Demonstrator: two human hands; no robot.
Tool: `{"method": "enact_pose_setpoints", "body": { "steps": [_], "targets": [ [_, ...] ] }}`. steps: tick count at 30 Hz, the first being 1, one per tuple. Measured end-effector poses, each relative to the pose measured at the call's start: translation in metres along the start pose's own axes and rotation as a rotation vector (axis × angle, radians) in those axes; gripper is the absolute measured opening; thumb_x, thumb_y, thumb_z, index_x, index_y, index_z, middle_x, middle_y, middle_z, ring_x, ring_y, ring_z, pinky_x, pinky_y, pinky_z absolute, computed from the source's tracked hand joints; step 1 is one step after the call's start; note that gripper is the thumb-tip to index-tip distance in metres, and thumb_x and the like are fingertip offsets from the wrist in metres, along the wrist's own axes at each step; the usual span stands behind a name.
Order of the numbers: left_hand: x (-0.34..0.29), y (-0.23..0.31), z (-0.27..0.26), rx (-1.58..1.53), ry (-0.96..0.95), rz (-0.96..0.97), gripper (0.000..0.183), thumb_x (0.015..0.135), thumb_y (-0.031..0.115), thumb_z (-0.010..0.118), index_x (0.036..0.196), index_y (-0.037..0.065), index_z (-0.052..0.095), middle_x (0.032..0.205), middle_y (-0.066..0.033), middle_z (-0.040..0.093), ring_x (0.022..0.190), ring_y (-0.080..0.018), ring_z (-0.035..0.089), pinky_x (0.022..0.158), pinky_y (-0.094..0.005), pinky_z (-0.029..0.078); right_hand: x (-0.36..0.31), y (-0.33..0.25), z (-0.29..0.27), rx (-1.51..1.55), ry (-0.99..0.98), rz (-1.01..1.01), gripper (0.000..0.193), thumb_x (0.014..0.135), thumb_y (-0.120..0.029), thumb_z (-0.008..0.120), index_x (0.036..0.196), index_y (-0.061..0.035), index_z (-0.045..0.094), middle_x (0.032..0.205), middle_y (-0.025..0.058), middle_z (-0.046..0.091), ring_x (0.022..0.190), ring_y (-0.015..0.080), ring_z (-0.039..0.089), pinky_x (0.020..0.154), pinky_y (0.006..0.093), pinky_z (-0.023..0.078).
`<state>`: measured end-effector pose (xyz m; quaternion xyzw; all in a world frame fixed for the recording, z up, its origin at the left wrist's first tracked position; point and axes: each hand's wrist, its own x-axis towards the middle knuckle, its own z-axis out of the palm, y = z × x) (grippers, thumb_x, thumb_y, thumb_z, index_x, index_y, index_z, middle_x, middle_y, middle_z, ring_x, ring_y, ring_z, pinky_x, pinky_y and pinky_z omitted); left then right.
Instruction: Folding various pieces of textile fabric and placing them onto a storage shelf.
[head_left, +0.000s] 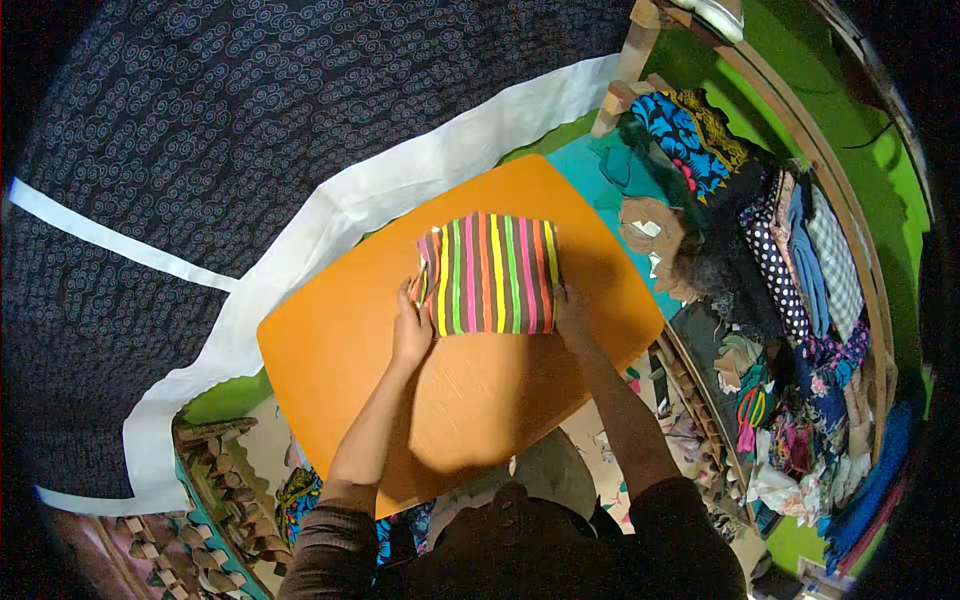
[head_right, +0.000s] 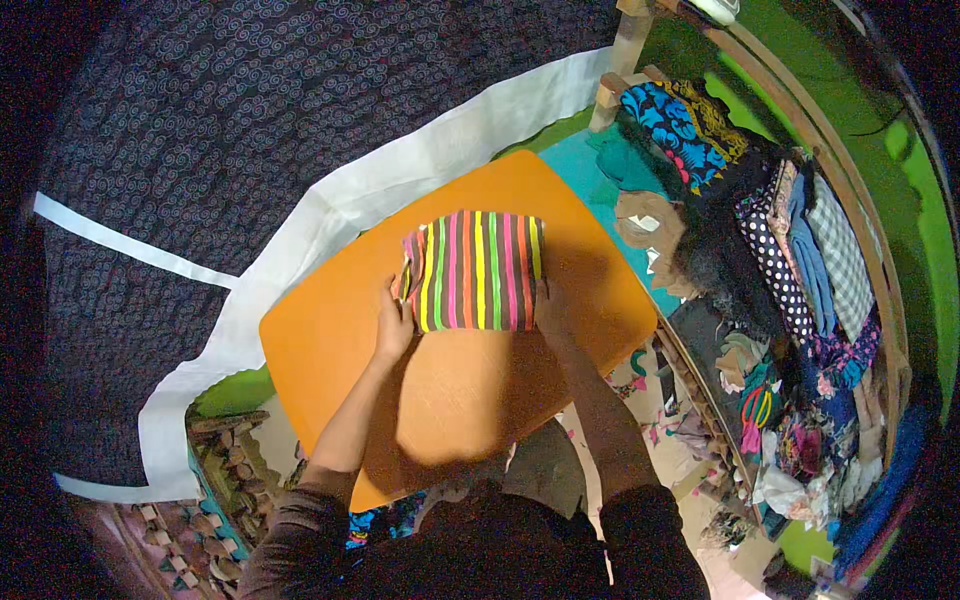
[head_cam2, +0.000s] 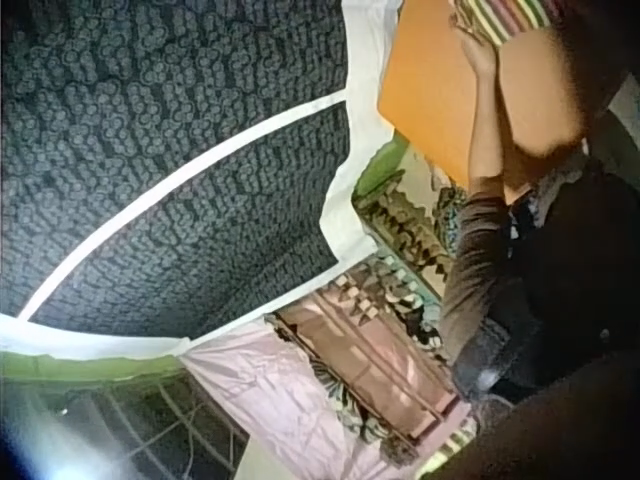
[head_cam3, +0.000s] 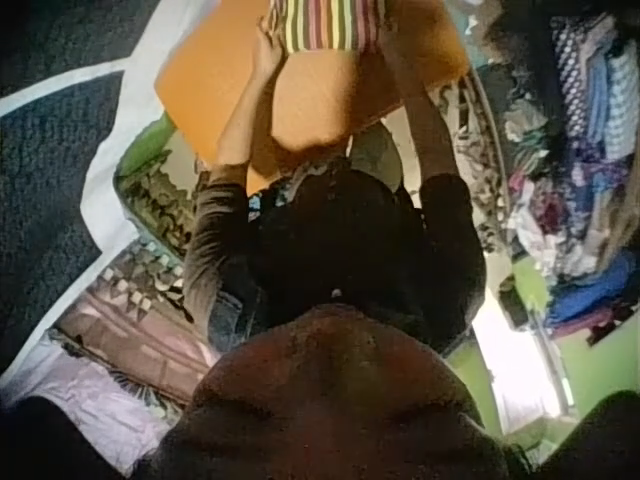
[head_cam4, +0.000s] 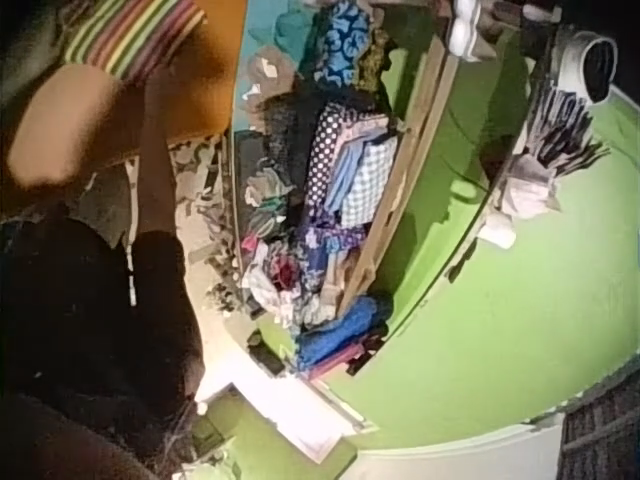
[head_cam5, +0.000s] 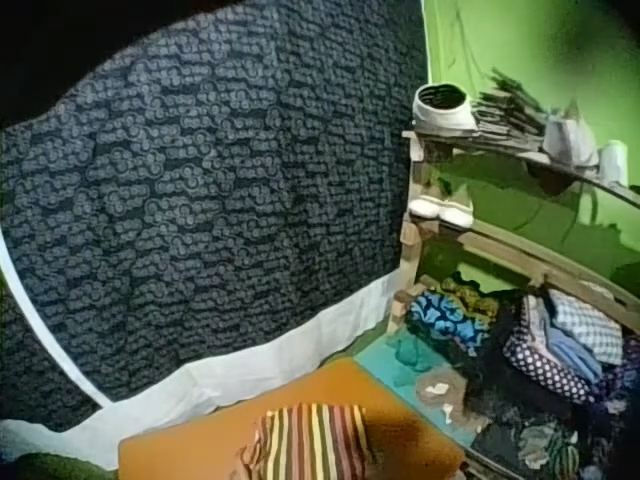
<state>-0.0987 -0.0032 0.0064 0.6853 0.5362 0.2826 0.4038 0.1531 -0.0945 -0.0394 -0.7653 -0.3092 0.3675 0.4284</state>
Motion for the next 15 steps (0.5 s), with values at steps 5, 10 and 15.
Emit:
{"method": "enact_pose_setpoints", "body": {
  "steps": [5, 10, 15],
  "targets": [
    [-0.007, -0.017, -0.009, 0.147, 0.172, 0.085, 0.045, 0.084, 0.006, 0.041, 0.126, -0.003, 0.027, 0.117, -0.0266, 0.046, 0.106, -0.0385, 0.047, 0.085, -0.0431, 0.038, -0.017, -0.014, 0.026, -0.363, 0.093, 0.170, 0.043, 0.089, -0.029, 0.038, 0.119, 0.0007, 0.042, 0.120, 0.0224, 0.043, 0.111, 0.0354, 0.041, 0.092, 0.0428, 0.032],
    [-0.035, 0.029, 0.001, 0.464, 0.046, 0.633, 0.050, 0.077, 0.018, 0.054, 0.122, 0.001, 0.040, 0.124, -0.0176, 0.043, 0.112, -0.0298, 0.042, 0.096, -0.0460, 0.028, -0.048, -0.052, 0.029, -0.673, 0.080, -0.823, 0.042, 0.084, -0.027, 0.045, 0.120, -0.0053, 0.045, 0.121, 0.0189, 0.045, 0.116, 0.0336, 0.039, 0.094, 0.0525, 0.030],
    [-0.023, -0.012, 0.006, 1.013, -0.073, 0.793, 0.043, 0.078, 0.016, 0.049, 0.119, 0.005, 0.044, 0.122, -0.0116, 0.048, 0.113, -0.0215, 0.045, 0.093, -0.0418, 0.035, -0.052, -0.046, 0.040, -0.911, -0.154, -1.035, 0.046, 0.080, -0.027, 0.049, 0.122, -0.0098, 0.043, 0.129, 0.0151, 0.038, 0.119, 0.0300, 0.036, 0.095, 0.0506, 0.031]
  ]
}}
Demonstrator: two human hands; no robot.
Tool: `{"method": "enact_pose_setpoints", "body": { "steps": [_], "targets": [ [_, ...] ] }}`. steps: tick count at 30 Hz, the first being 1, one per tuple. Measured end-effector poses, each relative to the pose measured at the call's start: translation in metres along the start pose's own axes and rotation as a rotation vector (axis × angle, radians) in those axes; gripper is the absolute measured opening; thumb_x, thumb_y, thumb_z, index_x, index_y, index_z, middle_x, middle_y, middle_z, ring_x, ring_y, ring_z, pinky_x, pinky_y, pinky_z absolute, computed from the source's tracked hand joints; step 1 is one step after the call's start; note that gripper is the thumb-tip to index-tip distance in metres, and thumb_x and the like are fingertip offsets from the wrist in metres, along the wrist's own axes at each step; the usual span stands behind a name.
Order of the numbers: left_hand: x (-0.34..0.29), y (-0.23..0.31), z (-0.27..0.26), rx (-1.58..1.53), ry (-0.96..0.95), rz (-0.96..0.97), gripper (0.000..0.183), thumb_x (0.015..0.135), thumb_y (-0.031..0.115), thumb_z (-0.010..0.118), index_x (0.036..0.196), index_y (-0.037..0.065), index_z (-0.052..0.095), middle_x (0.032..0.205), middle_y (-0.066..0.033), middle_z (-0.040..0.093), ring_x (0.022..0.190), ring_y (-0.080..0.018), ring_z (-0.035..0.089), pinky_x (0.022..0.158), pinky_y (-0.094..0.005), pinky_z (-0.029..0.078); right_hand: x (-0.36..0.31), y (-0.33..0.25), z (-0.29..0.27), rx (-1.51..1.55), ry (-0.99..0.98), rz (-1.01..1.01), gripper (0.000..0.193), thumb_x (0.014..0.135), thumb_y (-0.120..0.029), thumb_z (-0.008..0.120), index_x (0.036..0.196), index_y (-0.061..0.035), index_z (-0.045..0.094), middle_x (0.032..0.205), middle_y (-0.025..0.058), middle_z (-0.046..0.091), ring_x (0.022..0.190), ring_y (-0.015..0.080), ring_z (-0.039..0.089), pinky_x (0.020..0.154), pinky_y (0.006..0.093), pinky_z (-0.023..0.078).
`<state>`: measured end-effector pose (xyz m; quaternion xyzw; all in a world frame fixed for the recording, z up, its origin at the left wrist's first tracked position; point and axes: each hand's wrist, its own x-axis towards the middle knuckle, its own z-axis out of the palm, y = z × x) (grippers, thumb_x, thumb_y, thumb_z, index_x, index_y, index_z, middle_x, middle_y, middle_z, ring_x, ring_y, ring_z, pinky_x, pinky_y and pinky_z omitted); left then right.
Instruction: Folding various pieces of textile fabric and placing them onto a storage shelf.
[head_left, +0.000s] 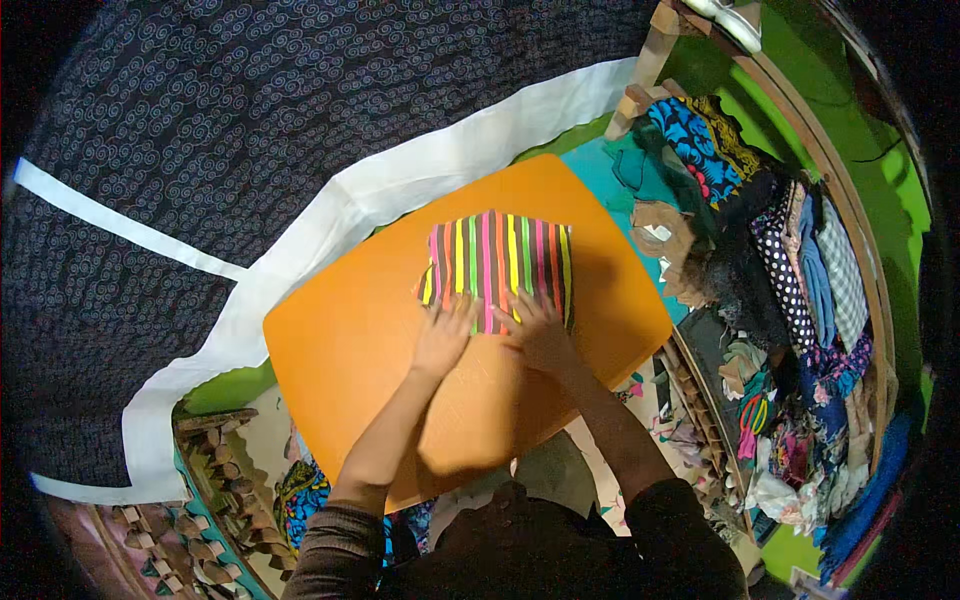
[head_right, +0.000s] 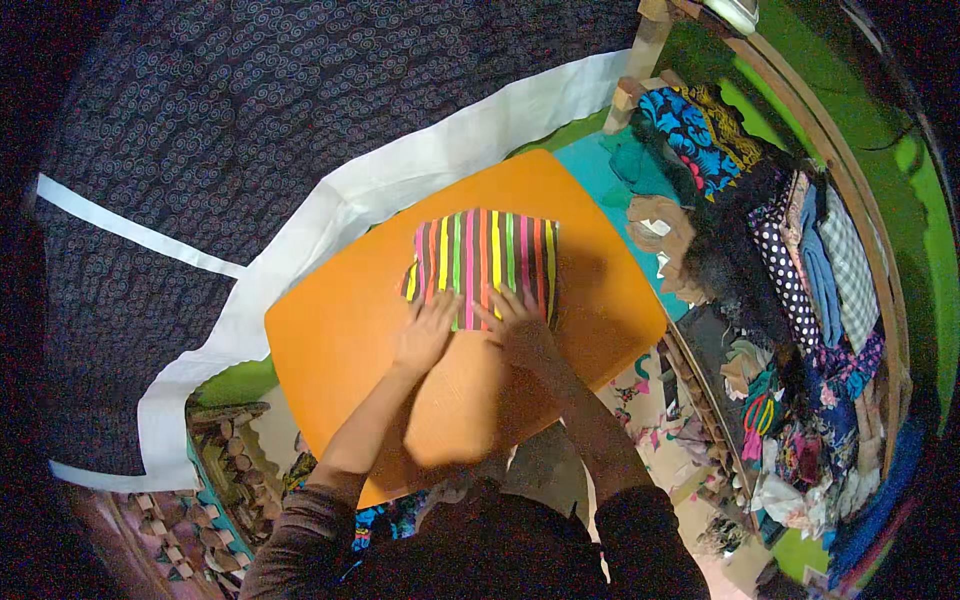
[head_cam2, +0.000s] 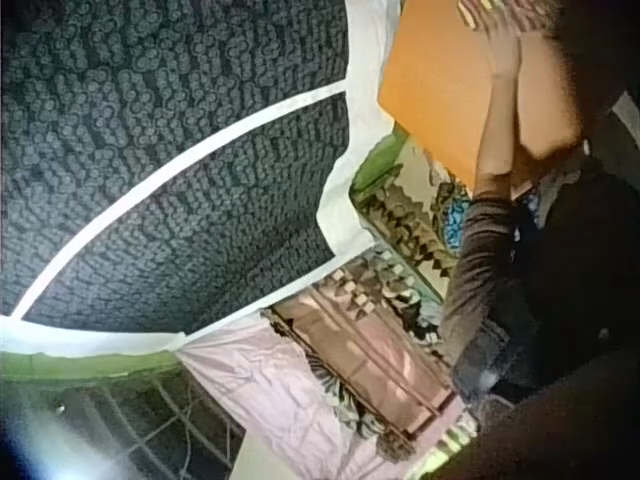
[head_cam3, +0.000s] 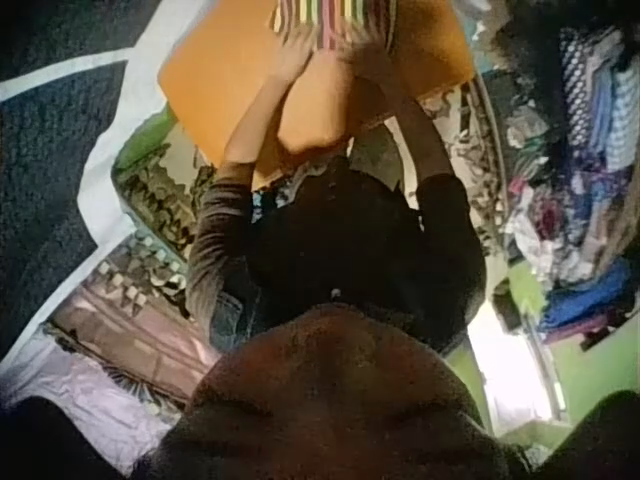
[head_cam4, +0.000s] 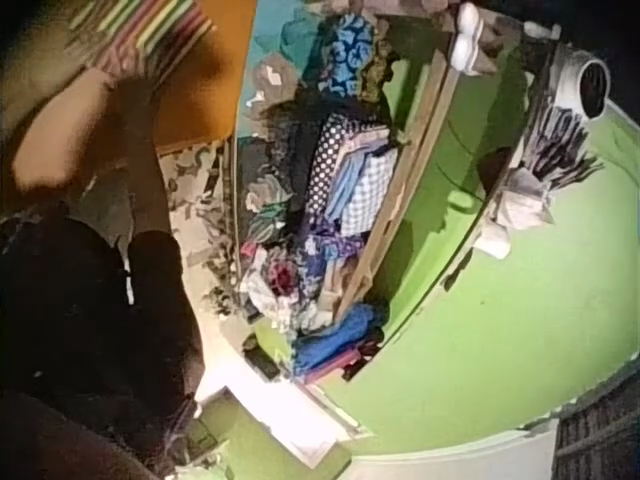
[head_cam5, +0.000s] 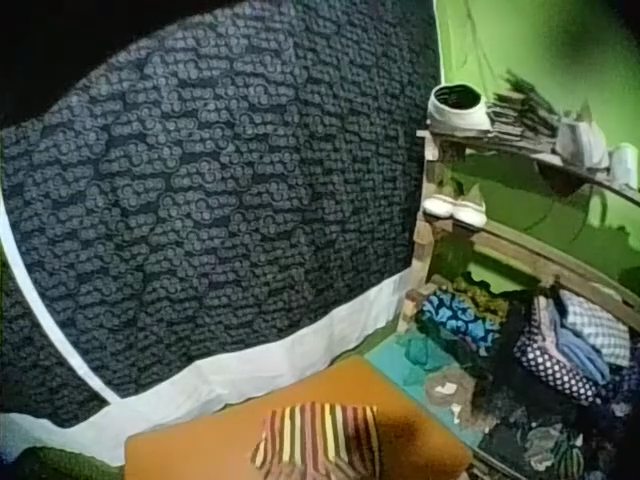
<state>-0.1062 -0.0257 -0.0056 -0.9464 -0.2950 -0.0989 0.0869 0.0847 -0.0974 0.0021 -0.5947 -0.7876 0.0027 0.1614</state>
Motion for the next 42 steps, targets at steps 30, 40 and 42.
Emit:
{"method": "enact_pose_setpoints", "body": {
  "steps": [30, 40, 42],
  "targets": [
    [-0.003, 0.048, -0.011, -0.314, -0.023, -0.091, 0.043, 0.076, 0.016, 0.056, 0.118, 0.007, 0.048, 0.120, -0.0081, 0.051, 0.113, -0.0213, 0.045, 0.095, -0.0417, 0.032, -0.057, -0.017, 0.031, 1.860, 0.452, 1.209, 0.038, 0.086, -0.026, 0.049, 0.118, -0.0062, 0.045, 0.119, 0.0092, 0.045, 0.111, 0.0200, 0.041, 0.088, 0.0446, 0.040],
    [-0.039, 0.149, -0.047, -0.479, -0.104, 0.139, 0.056, 0.076, 0.023, 0.057, 0.126, 0.006, 0.039, 0.132, -0.0096, 0.038, 0.122, -0.0217, 0.036, 0.100, -0.0434, 0.025, -0.148, 0.028, -0.021, 2.222, -0.132, 1.030, 0.042, 0.075, 0.001, 0.054, 0.116, 0.0006, 0.045, 0.111, 0.0140, 0.052, 0.099, 0.0247, 0.055, 0.075, 0.0397, 0.050],
    [-0.038, 0.166, -0.058, -0.482, -0.127, 0.103, 0.060, 0.075, 0.025, 0.059, 0.128, 0.006, 0.037, 0.133, -0.0115, 0.036, 0.123, -0.0243, 0.034, 0.101, -0.0436, 0.024, -0.161, 0.022, -0.051, 2.151, 0.010, 1.056, 0.044, 0.074, 0.005, 0.053, 0.116, 0.0001, 0.045, 0.108, 0.0139, 0.055, 0.091, 0.0244, 0.058, 0.077, 0.0373, 0.050]
  ]
}}
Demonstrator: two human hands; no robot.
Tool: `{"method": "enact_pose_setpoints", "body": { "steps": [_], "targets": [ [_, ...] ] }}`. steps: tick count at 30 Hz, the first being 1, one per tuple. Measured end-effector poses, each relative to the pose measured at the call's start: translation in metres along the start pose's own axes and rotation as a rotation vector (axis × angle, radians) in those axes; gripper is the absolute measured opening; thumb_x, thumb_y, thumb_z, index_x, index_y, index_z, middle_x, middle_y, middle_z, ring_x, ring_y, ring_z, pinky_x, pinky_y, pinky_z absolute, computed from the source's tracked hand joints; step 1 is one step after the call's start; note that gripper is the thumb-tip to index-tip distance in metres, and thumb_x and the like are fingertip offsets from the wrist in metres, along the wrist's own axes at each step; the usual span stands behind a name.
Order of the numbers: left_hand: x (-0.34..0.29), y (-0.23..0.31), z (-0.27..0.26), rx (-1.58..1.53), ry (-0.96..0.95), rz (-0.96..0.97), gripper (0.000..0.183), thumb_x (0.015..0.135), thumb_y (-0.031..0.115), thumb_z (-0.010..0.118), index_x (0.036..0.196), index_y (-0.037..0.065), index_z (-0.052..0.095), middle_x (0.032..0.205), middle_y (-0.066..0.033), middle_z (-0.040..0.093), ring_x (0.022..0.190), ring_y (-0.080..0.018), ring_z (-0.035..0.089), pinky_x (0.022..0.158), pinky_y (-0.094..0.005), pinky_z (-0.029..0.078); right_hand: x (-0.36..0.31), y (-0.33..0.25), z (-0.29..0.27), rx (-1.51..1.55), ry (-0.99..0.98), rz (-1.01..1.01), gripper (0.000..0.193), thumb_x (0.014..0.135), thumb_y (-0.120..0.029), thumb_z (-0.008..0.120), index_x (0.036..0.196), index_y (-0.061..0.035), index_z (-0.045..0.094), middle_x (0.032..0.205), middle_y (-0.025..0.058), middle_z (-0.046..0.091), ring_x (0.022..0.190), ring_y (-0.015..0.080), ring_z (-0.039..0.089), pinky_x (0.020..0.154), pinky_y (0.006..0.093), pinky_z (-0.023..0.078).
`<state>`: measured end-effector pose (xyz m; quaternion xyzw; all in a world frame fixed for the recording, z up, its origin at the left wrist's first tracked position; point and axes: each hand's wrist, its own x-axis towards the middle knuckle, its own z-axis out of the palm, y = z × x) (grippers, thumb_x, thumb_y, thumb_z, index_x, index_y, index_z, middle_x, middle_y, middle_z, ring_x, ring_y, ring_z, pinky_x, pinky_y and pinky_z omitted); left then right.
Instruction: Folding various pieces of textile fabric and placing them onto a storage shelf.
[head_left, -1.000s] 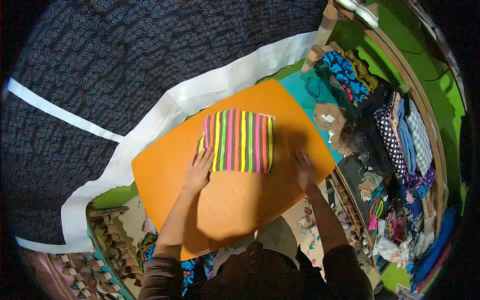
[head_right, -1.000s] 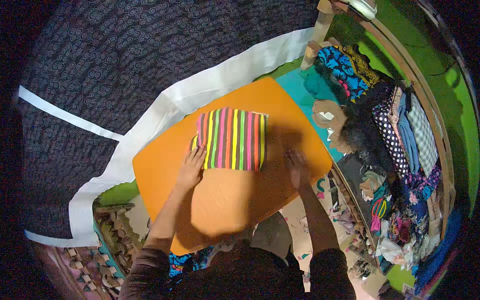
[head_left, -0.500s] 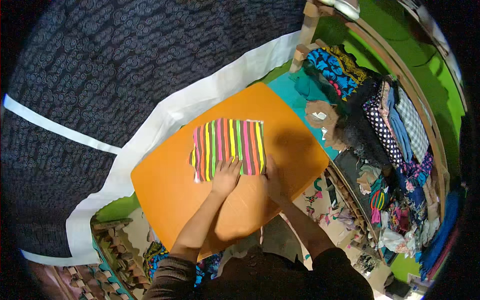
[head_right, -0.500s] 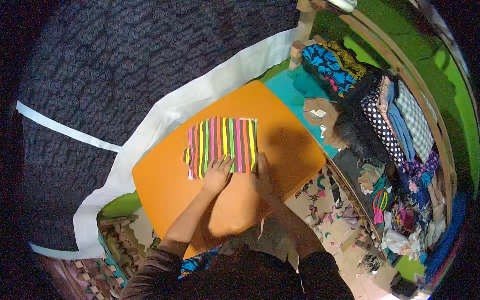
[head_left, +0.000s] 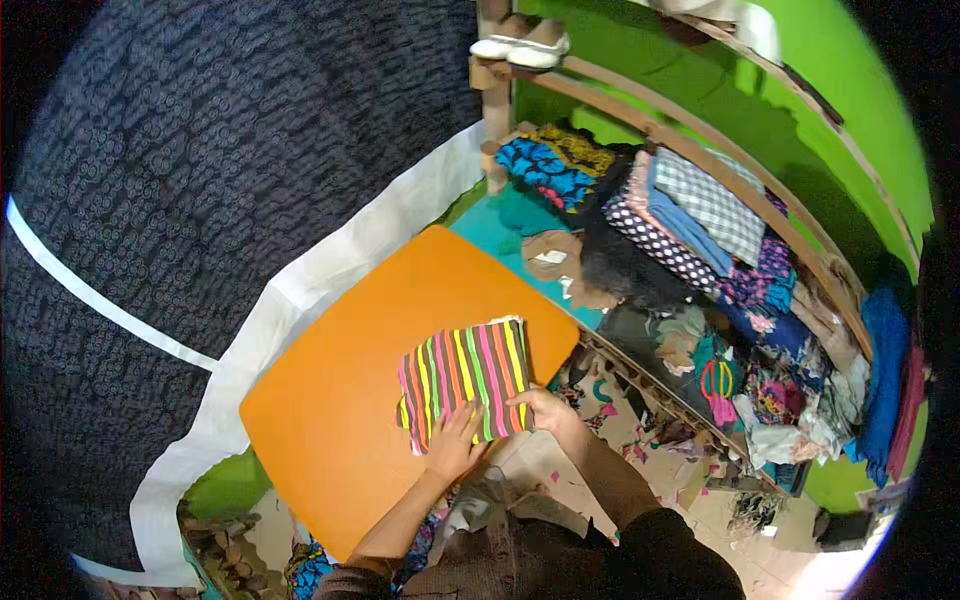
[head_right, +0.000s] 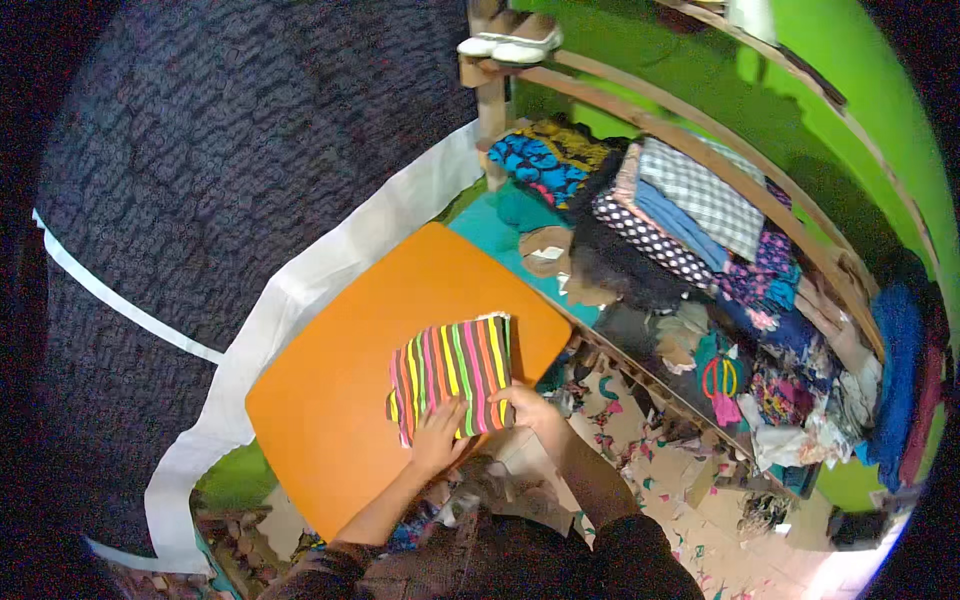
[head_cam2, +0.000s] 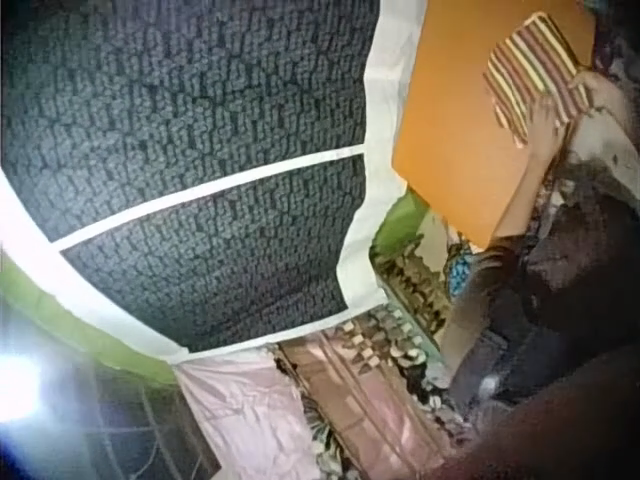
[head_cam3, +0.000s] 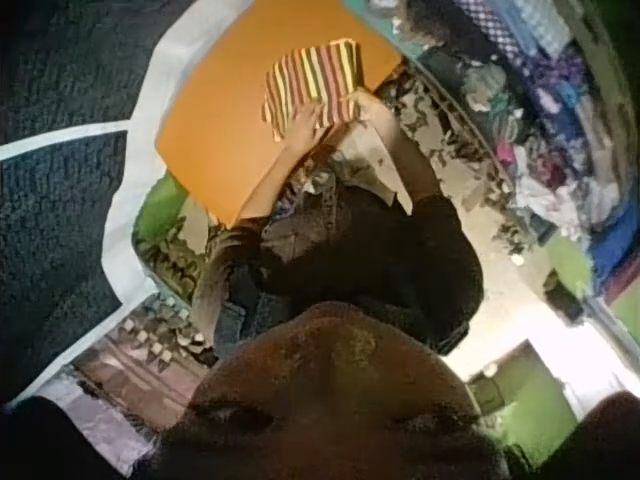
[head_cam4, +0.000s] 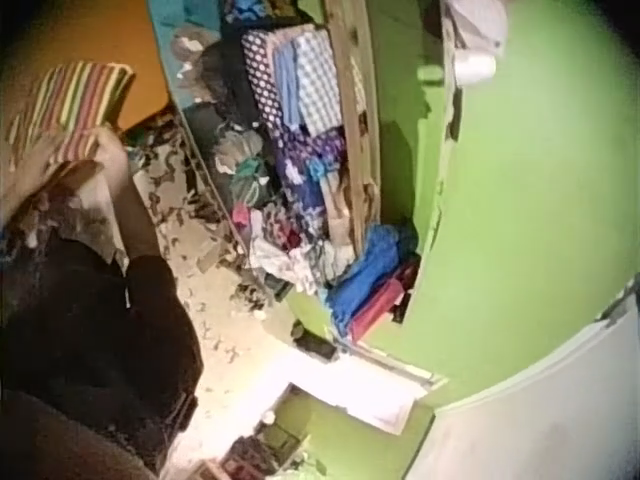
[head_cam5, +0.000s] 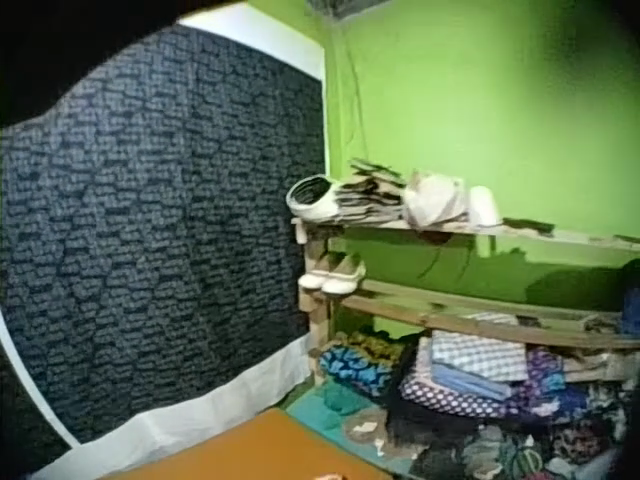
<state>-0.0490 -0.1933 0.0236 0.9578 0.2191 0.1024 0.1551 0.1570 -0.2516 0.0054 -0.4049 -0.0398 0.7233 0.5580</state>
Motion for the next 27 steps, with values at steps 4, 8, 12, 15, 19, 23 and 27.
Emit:
{"method": "enact_pose_setpoints", "body": {
  "steps": [4, 8, 12, 15, 19, 23, 27],
  "targets": [
    [-0.001, 0.033, 0.018, -0.132, -0.029, -0.143, 0.077, 0.075, 0.034, 0.060, 0.135, 0.005, 0.022, 0.138, -0.0195, 0.023, 0.127, -0.0333, 0.023, 0.103, -0.0460, 0.018, -0.052, -0.008, -0.024, 0.010, 0.030, -0.170, 0.047, 0.073, 0.007, 0.054, 0.118, -0.0011, 0.042, 0.110, 0.0139, 0.054, 0.095, 0.0236, 0.057, 0.081, 0.0359, 0.049],
    [-0.007, 0.057, 0.049, -1.157, -0.029, -0.268, 0.078, 0.084, 0.046, 0.045, 0.138, 0.005, 0.007, 0.142, -0.0157, 0.013, 0.131, -0.0282, 0.015, 0.105, -0.0391, 0.015, -0.123, -0.031, -0.023, 0.000, -0.008, -0.245, 0.050, 0.071, 0.008, 0.056, 0.118, -0.0008, 0.043, 0.110, 0.0131, 0.054, 0.099, 0.0225, 0.055, 0.083, 0.0361, 0.047],
    [0.017, 0.114, 0.038, -1.971, -0.149, -0.431, 0.071, 0.084, 0.059, 0.031, 0.137, 0.012, 0.018, 0.140, -0.0072, 0.022, 0.126, -0.0245, 0.028, 0.100, -0.0428, 0.029, -0.205, -0.047, -0.036, -0.186, 0.011, -0.338, 0.055, 0.069, 0.003, 0.060, 0.121, -0.0017, 0.042, 0.110, 0.0094, 0.054, 0.097, 0.0180, 0.055, 0.084, 0.0321, 0.045],
    [0.032, 0.125, 0.046, -2.009, -0.273, -0.416, 0.087, 0.074, 0.070, 0.032, 0.137, 0.011, 0.017, 0.139, -0.0113, 0.025, 0.125, -0.0286, 0.030, 0.099, -0.0511, 0.029, -0.255, -0.055, -0.030, -0.247, 0.010, -0.385, 0.055, 0.067, 0.001, 0.062, 0.119, -0.0004, 0.045, 0.109, 0.0098, 0.055, 0.097, 0.0176, 0.055, 0.084, 0.0309, 0.043],
    [0.066, 0.143, 0.058, -2.266, -0.686, -0.266, 0.068, 0.082, 0.049, 0.048, 0.131, 0.007, 0.028, 0.129, -0.0134, 0.039, 0.113, -0.0252, 0.046, 0.088, -0.0411, 0.045, -0.307, -0.058, -0.075, -0.194, -0.039, -0.544, 0.052, 0.064, 0.000, 0.064, 0.114, 0.0009, 0.049, 0.105, 0.0103, 0.057, 0.094, 0.0175, 0.056, 0.082, 0.0299, 0.043],
    [0.102, 0.223, 0.018, -1.909, -0.418, -0.240, 0.064, 0.070, 0.014, 0.070, 0.124, 0.003, 0.037, 0.120, -0.0123, 0.048, 0.103, -0.0238, 0.052, 0.083, -0.0376, 0.048, -0.373, -0.060, -0.111, -0.270, 0.285, -0.738, 0.063, 0.064, -0.001, 0.066, 0.122, -0.0004, 0.041, 0.112, 0.0080, 0.053, 0.100, 0.0169, 0.051, 0.086, 0.0294, 0.040],
    [0.147, 0.284, 0.006, -1.630, -0.449, -0.058, 0.046, 0.078, 0.005, 0.062, 0.119, 0.001, 0.042, 0.113, -0.0099, 0.053, 0.098, -0.0204, 0.055, 0.083, -0.0324, 0.046, -0.429, -0.064, -0.130, -0.073, 0.422, -0.889, 0.059, 0.077, -0.006, 0.062, 0.128, -0.0010, 0.033, 0.118, 0.0079, 0.049, 0.105, 0.0152, 0.049, 0.089, 0.0308, 0.039]
  ]
}}
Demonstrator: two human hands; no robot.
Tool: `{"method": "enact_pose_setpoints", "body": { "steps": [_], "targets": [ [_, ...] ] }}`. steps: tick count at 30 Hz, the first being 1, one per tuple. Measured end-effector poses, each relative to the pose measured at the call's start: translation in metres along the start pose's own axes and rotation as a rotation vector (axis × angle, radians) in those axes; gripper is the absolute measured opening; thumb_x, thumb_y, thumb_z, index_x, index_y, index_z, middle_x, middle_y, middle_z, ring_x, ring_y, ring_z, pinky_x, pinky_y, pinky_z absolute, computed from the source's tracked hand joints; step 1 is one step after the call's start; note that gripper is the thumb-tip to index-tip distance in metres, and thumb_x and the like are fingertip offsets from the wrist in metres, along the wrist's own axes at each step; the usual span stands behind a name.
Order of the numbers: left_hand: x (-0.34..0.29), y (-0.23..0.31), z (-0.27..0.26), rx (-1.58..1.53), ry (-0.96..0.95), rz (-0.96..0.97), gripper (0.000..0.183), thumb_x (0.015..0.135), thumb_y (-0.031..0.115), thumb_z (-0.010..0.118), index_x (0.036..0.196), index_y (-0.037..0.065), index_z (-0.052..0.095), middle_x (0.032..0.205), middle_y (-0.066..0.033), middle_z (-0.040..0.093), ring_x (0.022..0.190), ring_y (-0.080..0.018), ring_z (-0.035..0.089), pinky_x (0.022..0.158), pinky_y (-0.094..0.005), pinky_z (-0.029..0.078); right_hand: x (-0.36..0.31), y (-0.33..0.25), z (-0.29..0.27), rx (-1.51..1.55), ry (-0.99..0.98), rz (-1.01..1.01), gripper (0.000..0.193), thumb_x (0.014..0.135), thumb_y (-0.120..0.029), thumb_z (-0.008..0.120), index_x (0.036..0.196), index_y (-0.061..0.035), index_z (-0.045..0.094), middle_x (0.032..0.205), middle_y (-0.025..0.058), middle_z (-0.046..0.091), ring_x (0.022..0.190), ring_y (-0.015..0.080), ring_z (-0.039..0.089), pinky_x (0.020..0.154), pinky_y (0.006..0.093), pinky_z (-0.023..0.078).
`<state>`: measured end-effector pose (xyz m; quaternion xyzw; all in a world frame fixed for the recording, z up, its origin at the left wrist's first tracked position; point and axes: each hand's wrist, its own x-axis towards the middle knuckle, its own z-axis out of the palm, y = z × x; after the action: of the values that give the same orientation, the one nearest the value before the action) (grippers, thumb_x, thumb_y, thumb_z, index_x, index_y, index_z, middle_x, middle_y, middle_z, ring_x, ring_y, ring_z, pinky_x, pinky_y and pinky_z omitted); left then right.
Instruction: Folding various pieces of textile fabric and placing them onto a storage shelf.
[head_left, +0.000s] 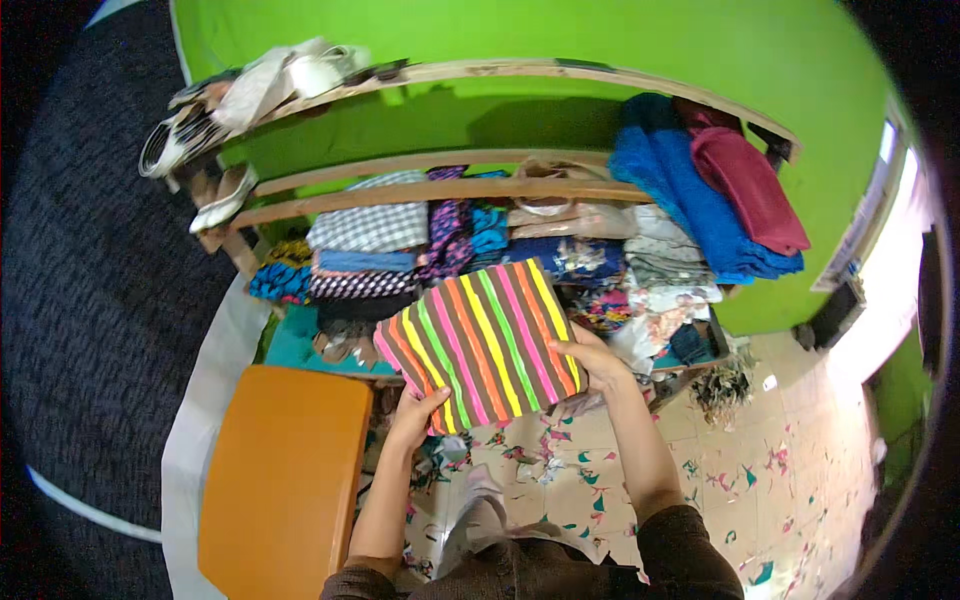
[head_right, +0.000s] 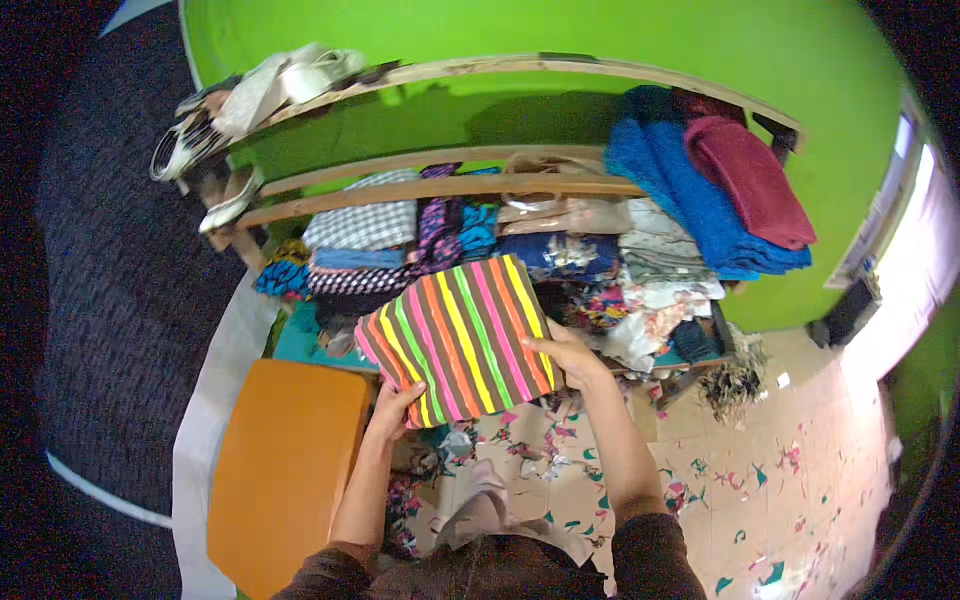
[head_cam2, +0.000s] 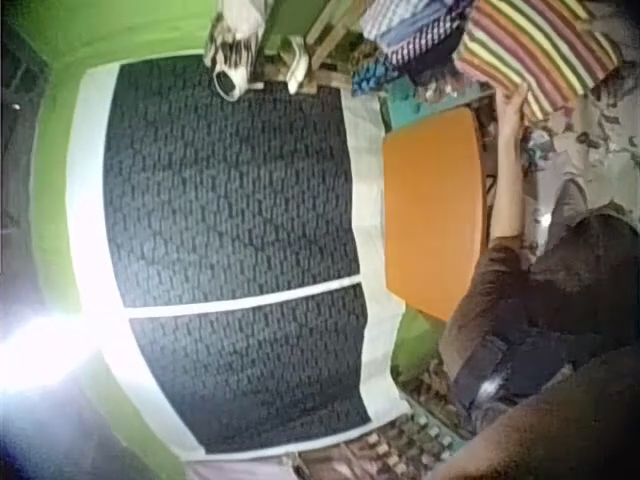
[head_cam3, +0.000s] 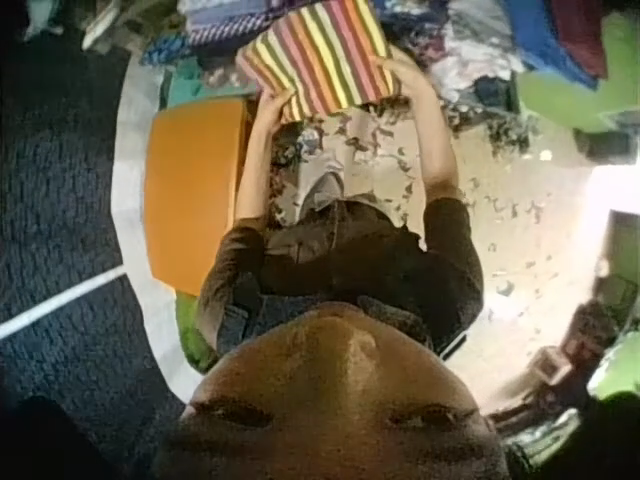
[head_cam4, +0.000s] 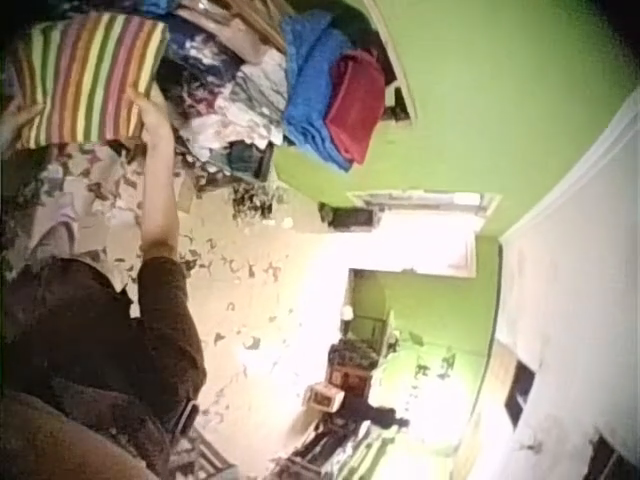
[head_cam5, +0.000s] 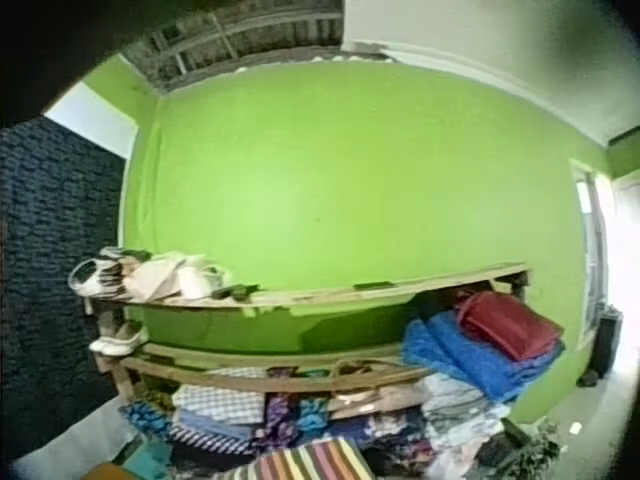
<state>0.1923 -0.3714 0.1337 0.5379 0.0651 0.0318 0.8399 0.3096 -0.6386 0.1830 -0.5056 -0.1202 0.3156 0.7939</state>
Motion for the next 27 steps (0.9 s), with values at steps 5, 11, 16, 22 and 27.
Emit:
{"method": "enact_pose_setpoints", "body": {
  "steps": [5, 11, 16, 22, 27],
  "targets": [
    [0.055, 0.005, 0.065, 0.313, -0.157, 0.239, 0.038, 0.080, 0.009, 0.063, 0.113, -0.001, 0.045, 0.105, -0.0093, 0.058, 0.093, -0.0149, 0.056, 0.078, -0.0293, 0.046, -0.021, -0.038, -0.041, -0.319, 0.273, -0.350, 0.058, 0.083, -0.012, 0.057, 0.131, 0.0013, 0.027, 0.128, 0.0107, 0.040, 0.117, 0.0166, 0.038, 0.098, 0.0284, 0.030],
    [0.149, 0.054, 0.145, 0.541, -0.246, 0.535, 0.046, 0.083, 0.016, 0.058, 0.118, -0.005, 0.035, 0.104, -0.0157, 0.054, 0.090, -0.0178, 0.055, 0.076, -0.0301, 0.045, 0.008, -0.117, -0.071, -0.545, 0.543, -0.697, 0.053, 0.084, -0.005, 0.053, 0.130, 0.0019, 0.027, 0.126, 0.0127, 0.042, 0.115, 0.0172, 0.039, 0.097, 0.0281, 0.029],
    [0.235, 0.094, 0.204, 0.670, -0.138, 0.810, 0.057, 0.085, 0.015, 0.053, 0.125, -0.006, 0.020, 0.111, -0.0240, 0.051, 0.097, -0.0290, 0.055, 0.081, -0.0354, 0.043, 0.073, -0.200, -0.124, -0.723, 0.653, -0.925, 0.050, 0.083, -0.003, 0.052, 0.128, 0.0022, 0.031, 0.116, 0.0124, 0.049, 0.108, 0.0192, 0.046, 0.093, 0.0283, 0.034],
    [0.330, 0.115, 0.236, 0.777, -0.055, 0.670, 0.068, 0.082, 0.016, 0.057, 0.129, -0.006, 0.014, 0.110, -0.0257, 0.049, 0.093, -0.0308, 0.054, 0.079, -0.0342, 0.043, 0.137, -0.253, -0.163, -1.132, 0.900, -1.008, 0.047, 0.080, -0.008, 0.053, 0.124, -0.0020, 0.038, 0.109, 0.0255, 0.051, 0.097, 0.0413, 0.051, 0.084, 0.0404, 0.042],
    [0.348, 0.090, 0.233, 1.186, 0.156, 0.871, 0.071, 0.078, 0.018, 0.058, 0.131, -0.005, 0.016, 0.119, -0.0284, 0.040, 0.101, -0.0377, 0.047, 0.084, -0.0401, 0.039, 0.161, -0.234, -0.174, -1.650, 1.056, -0.752, 0.034, 0.078, -0.011, 0.051, 0.110, 0.0026, 0.050, 0.102, 0.0247, 0.052, 0.097, 0.0353, 0.051, 0.080, 0.0406, 0.045]
  ]
}}
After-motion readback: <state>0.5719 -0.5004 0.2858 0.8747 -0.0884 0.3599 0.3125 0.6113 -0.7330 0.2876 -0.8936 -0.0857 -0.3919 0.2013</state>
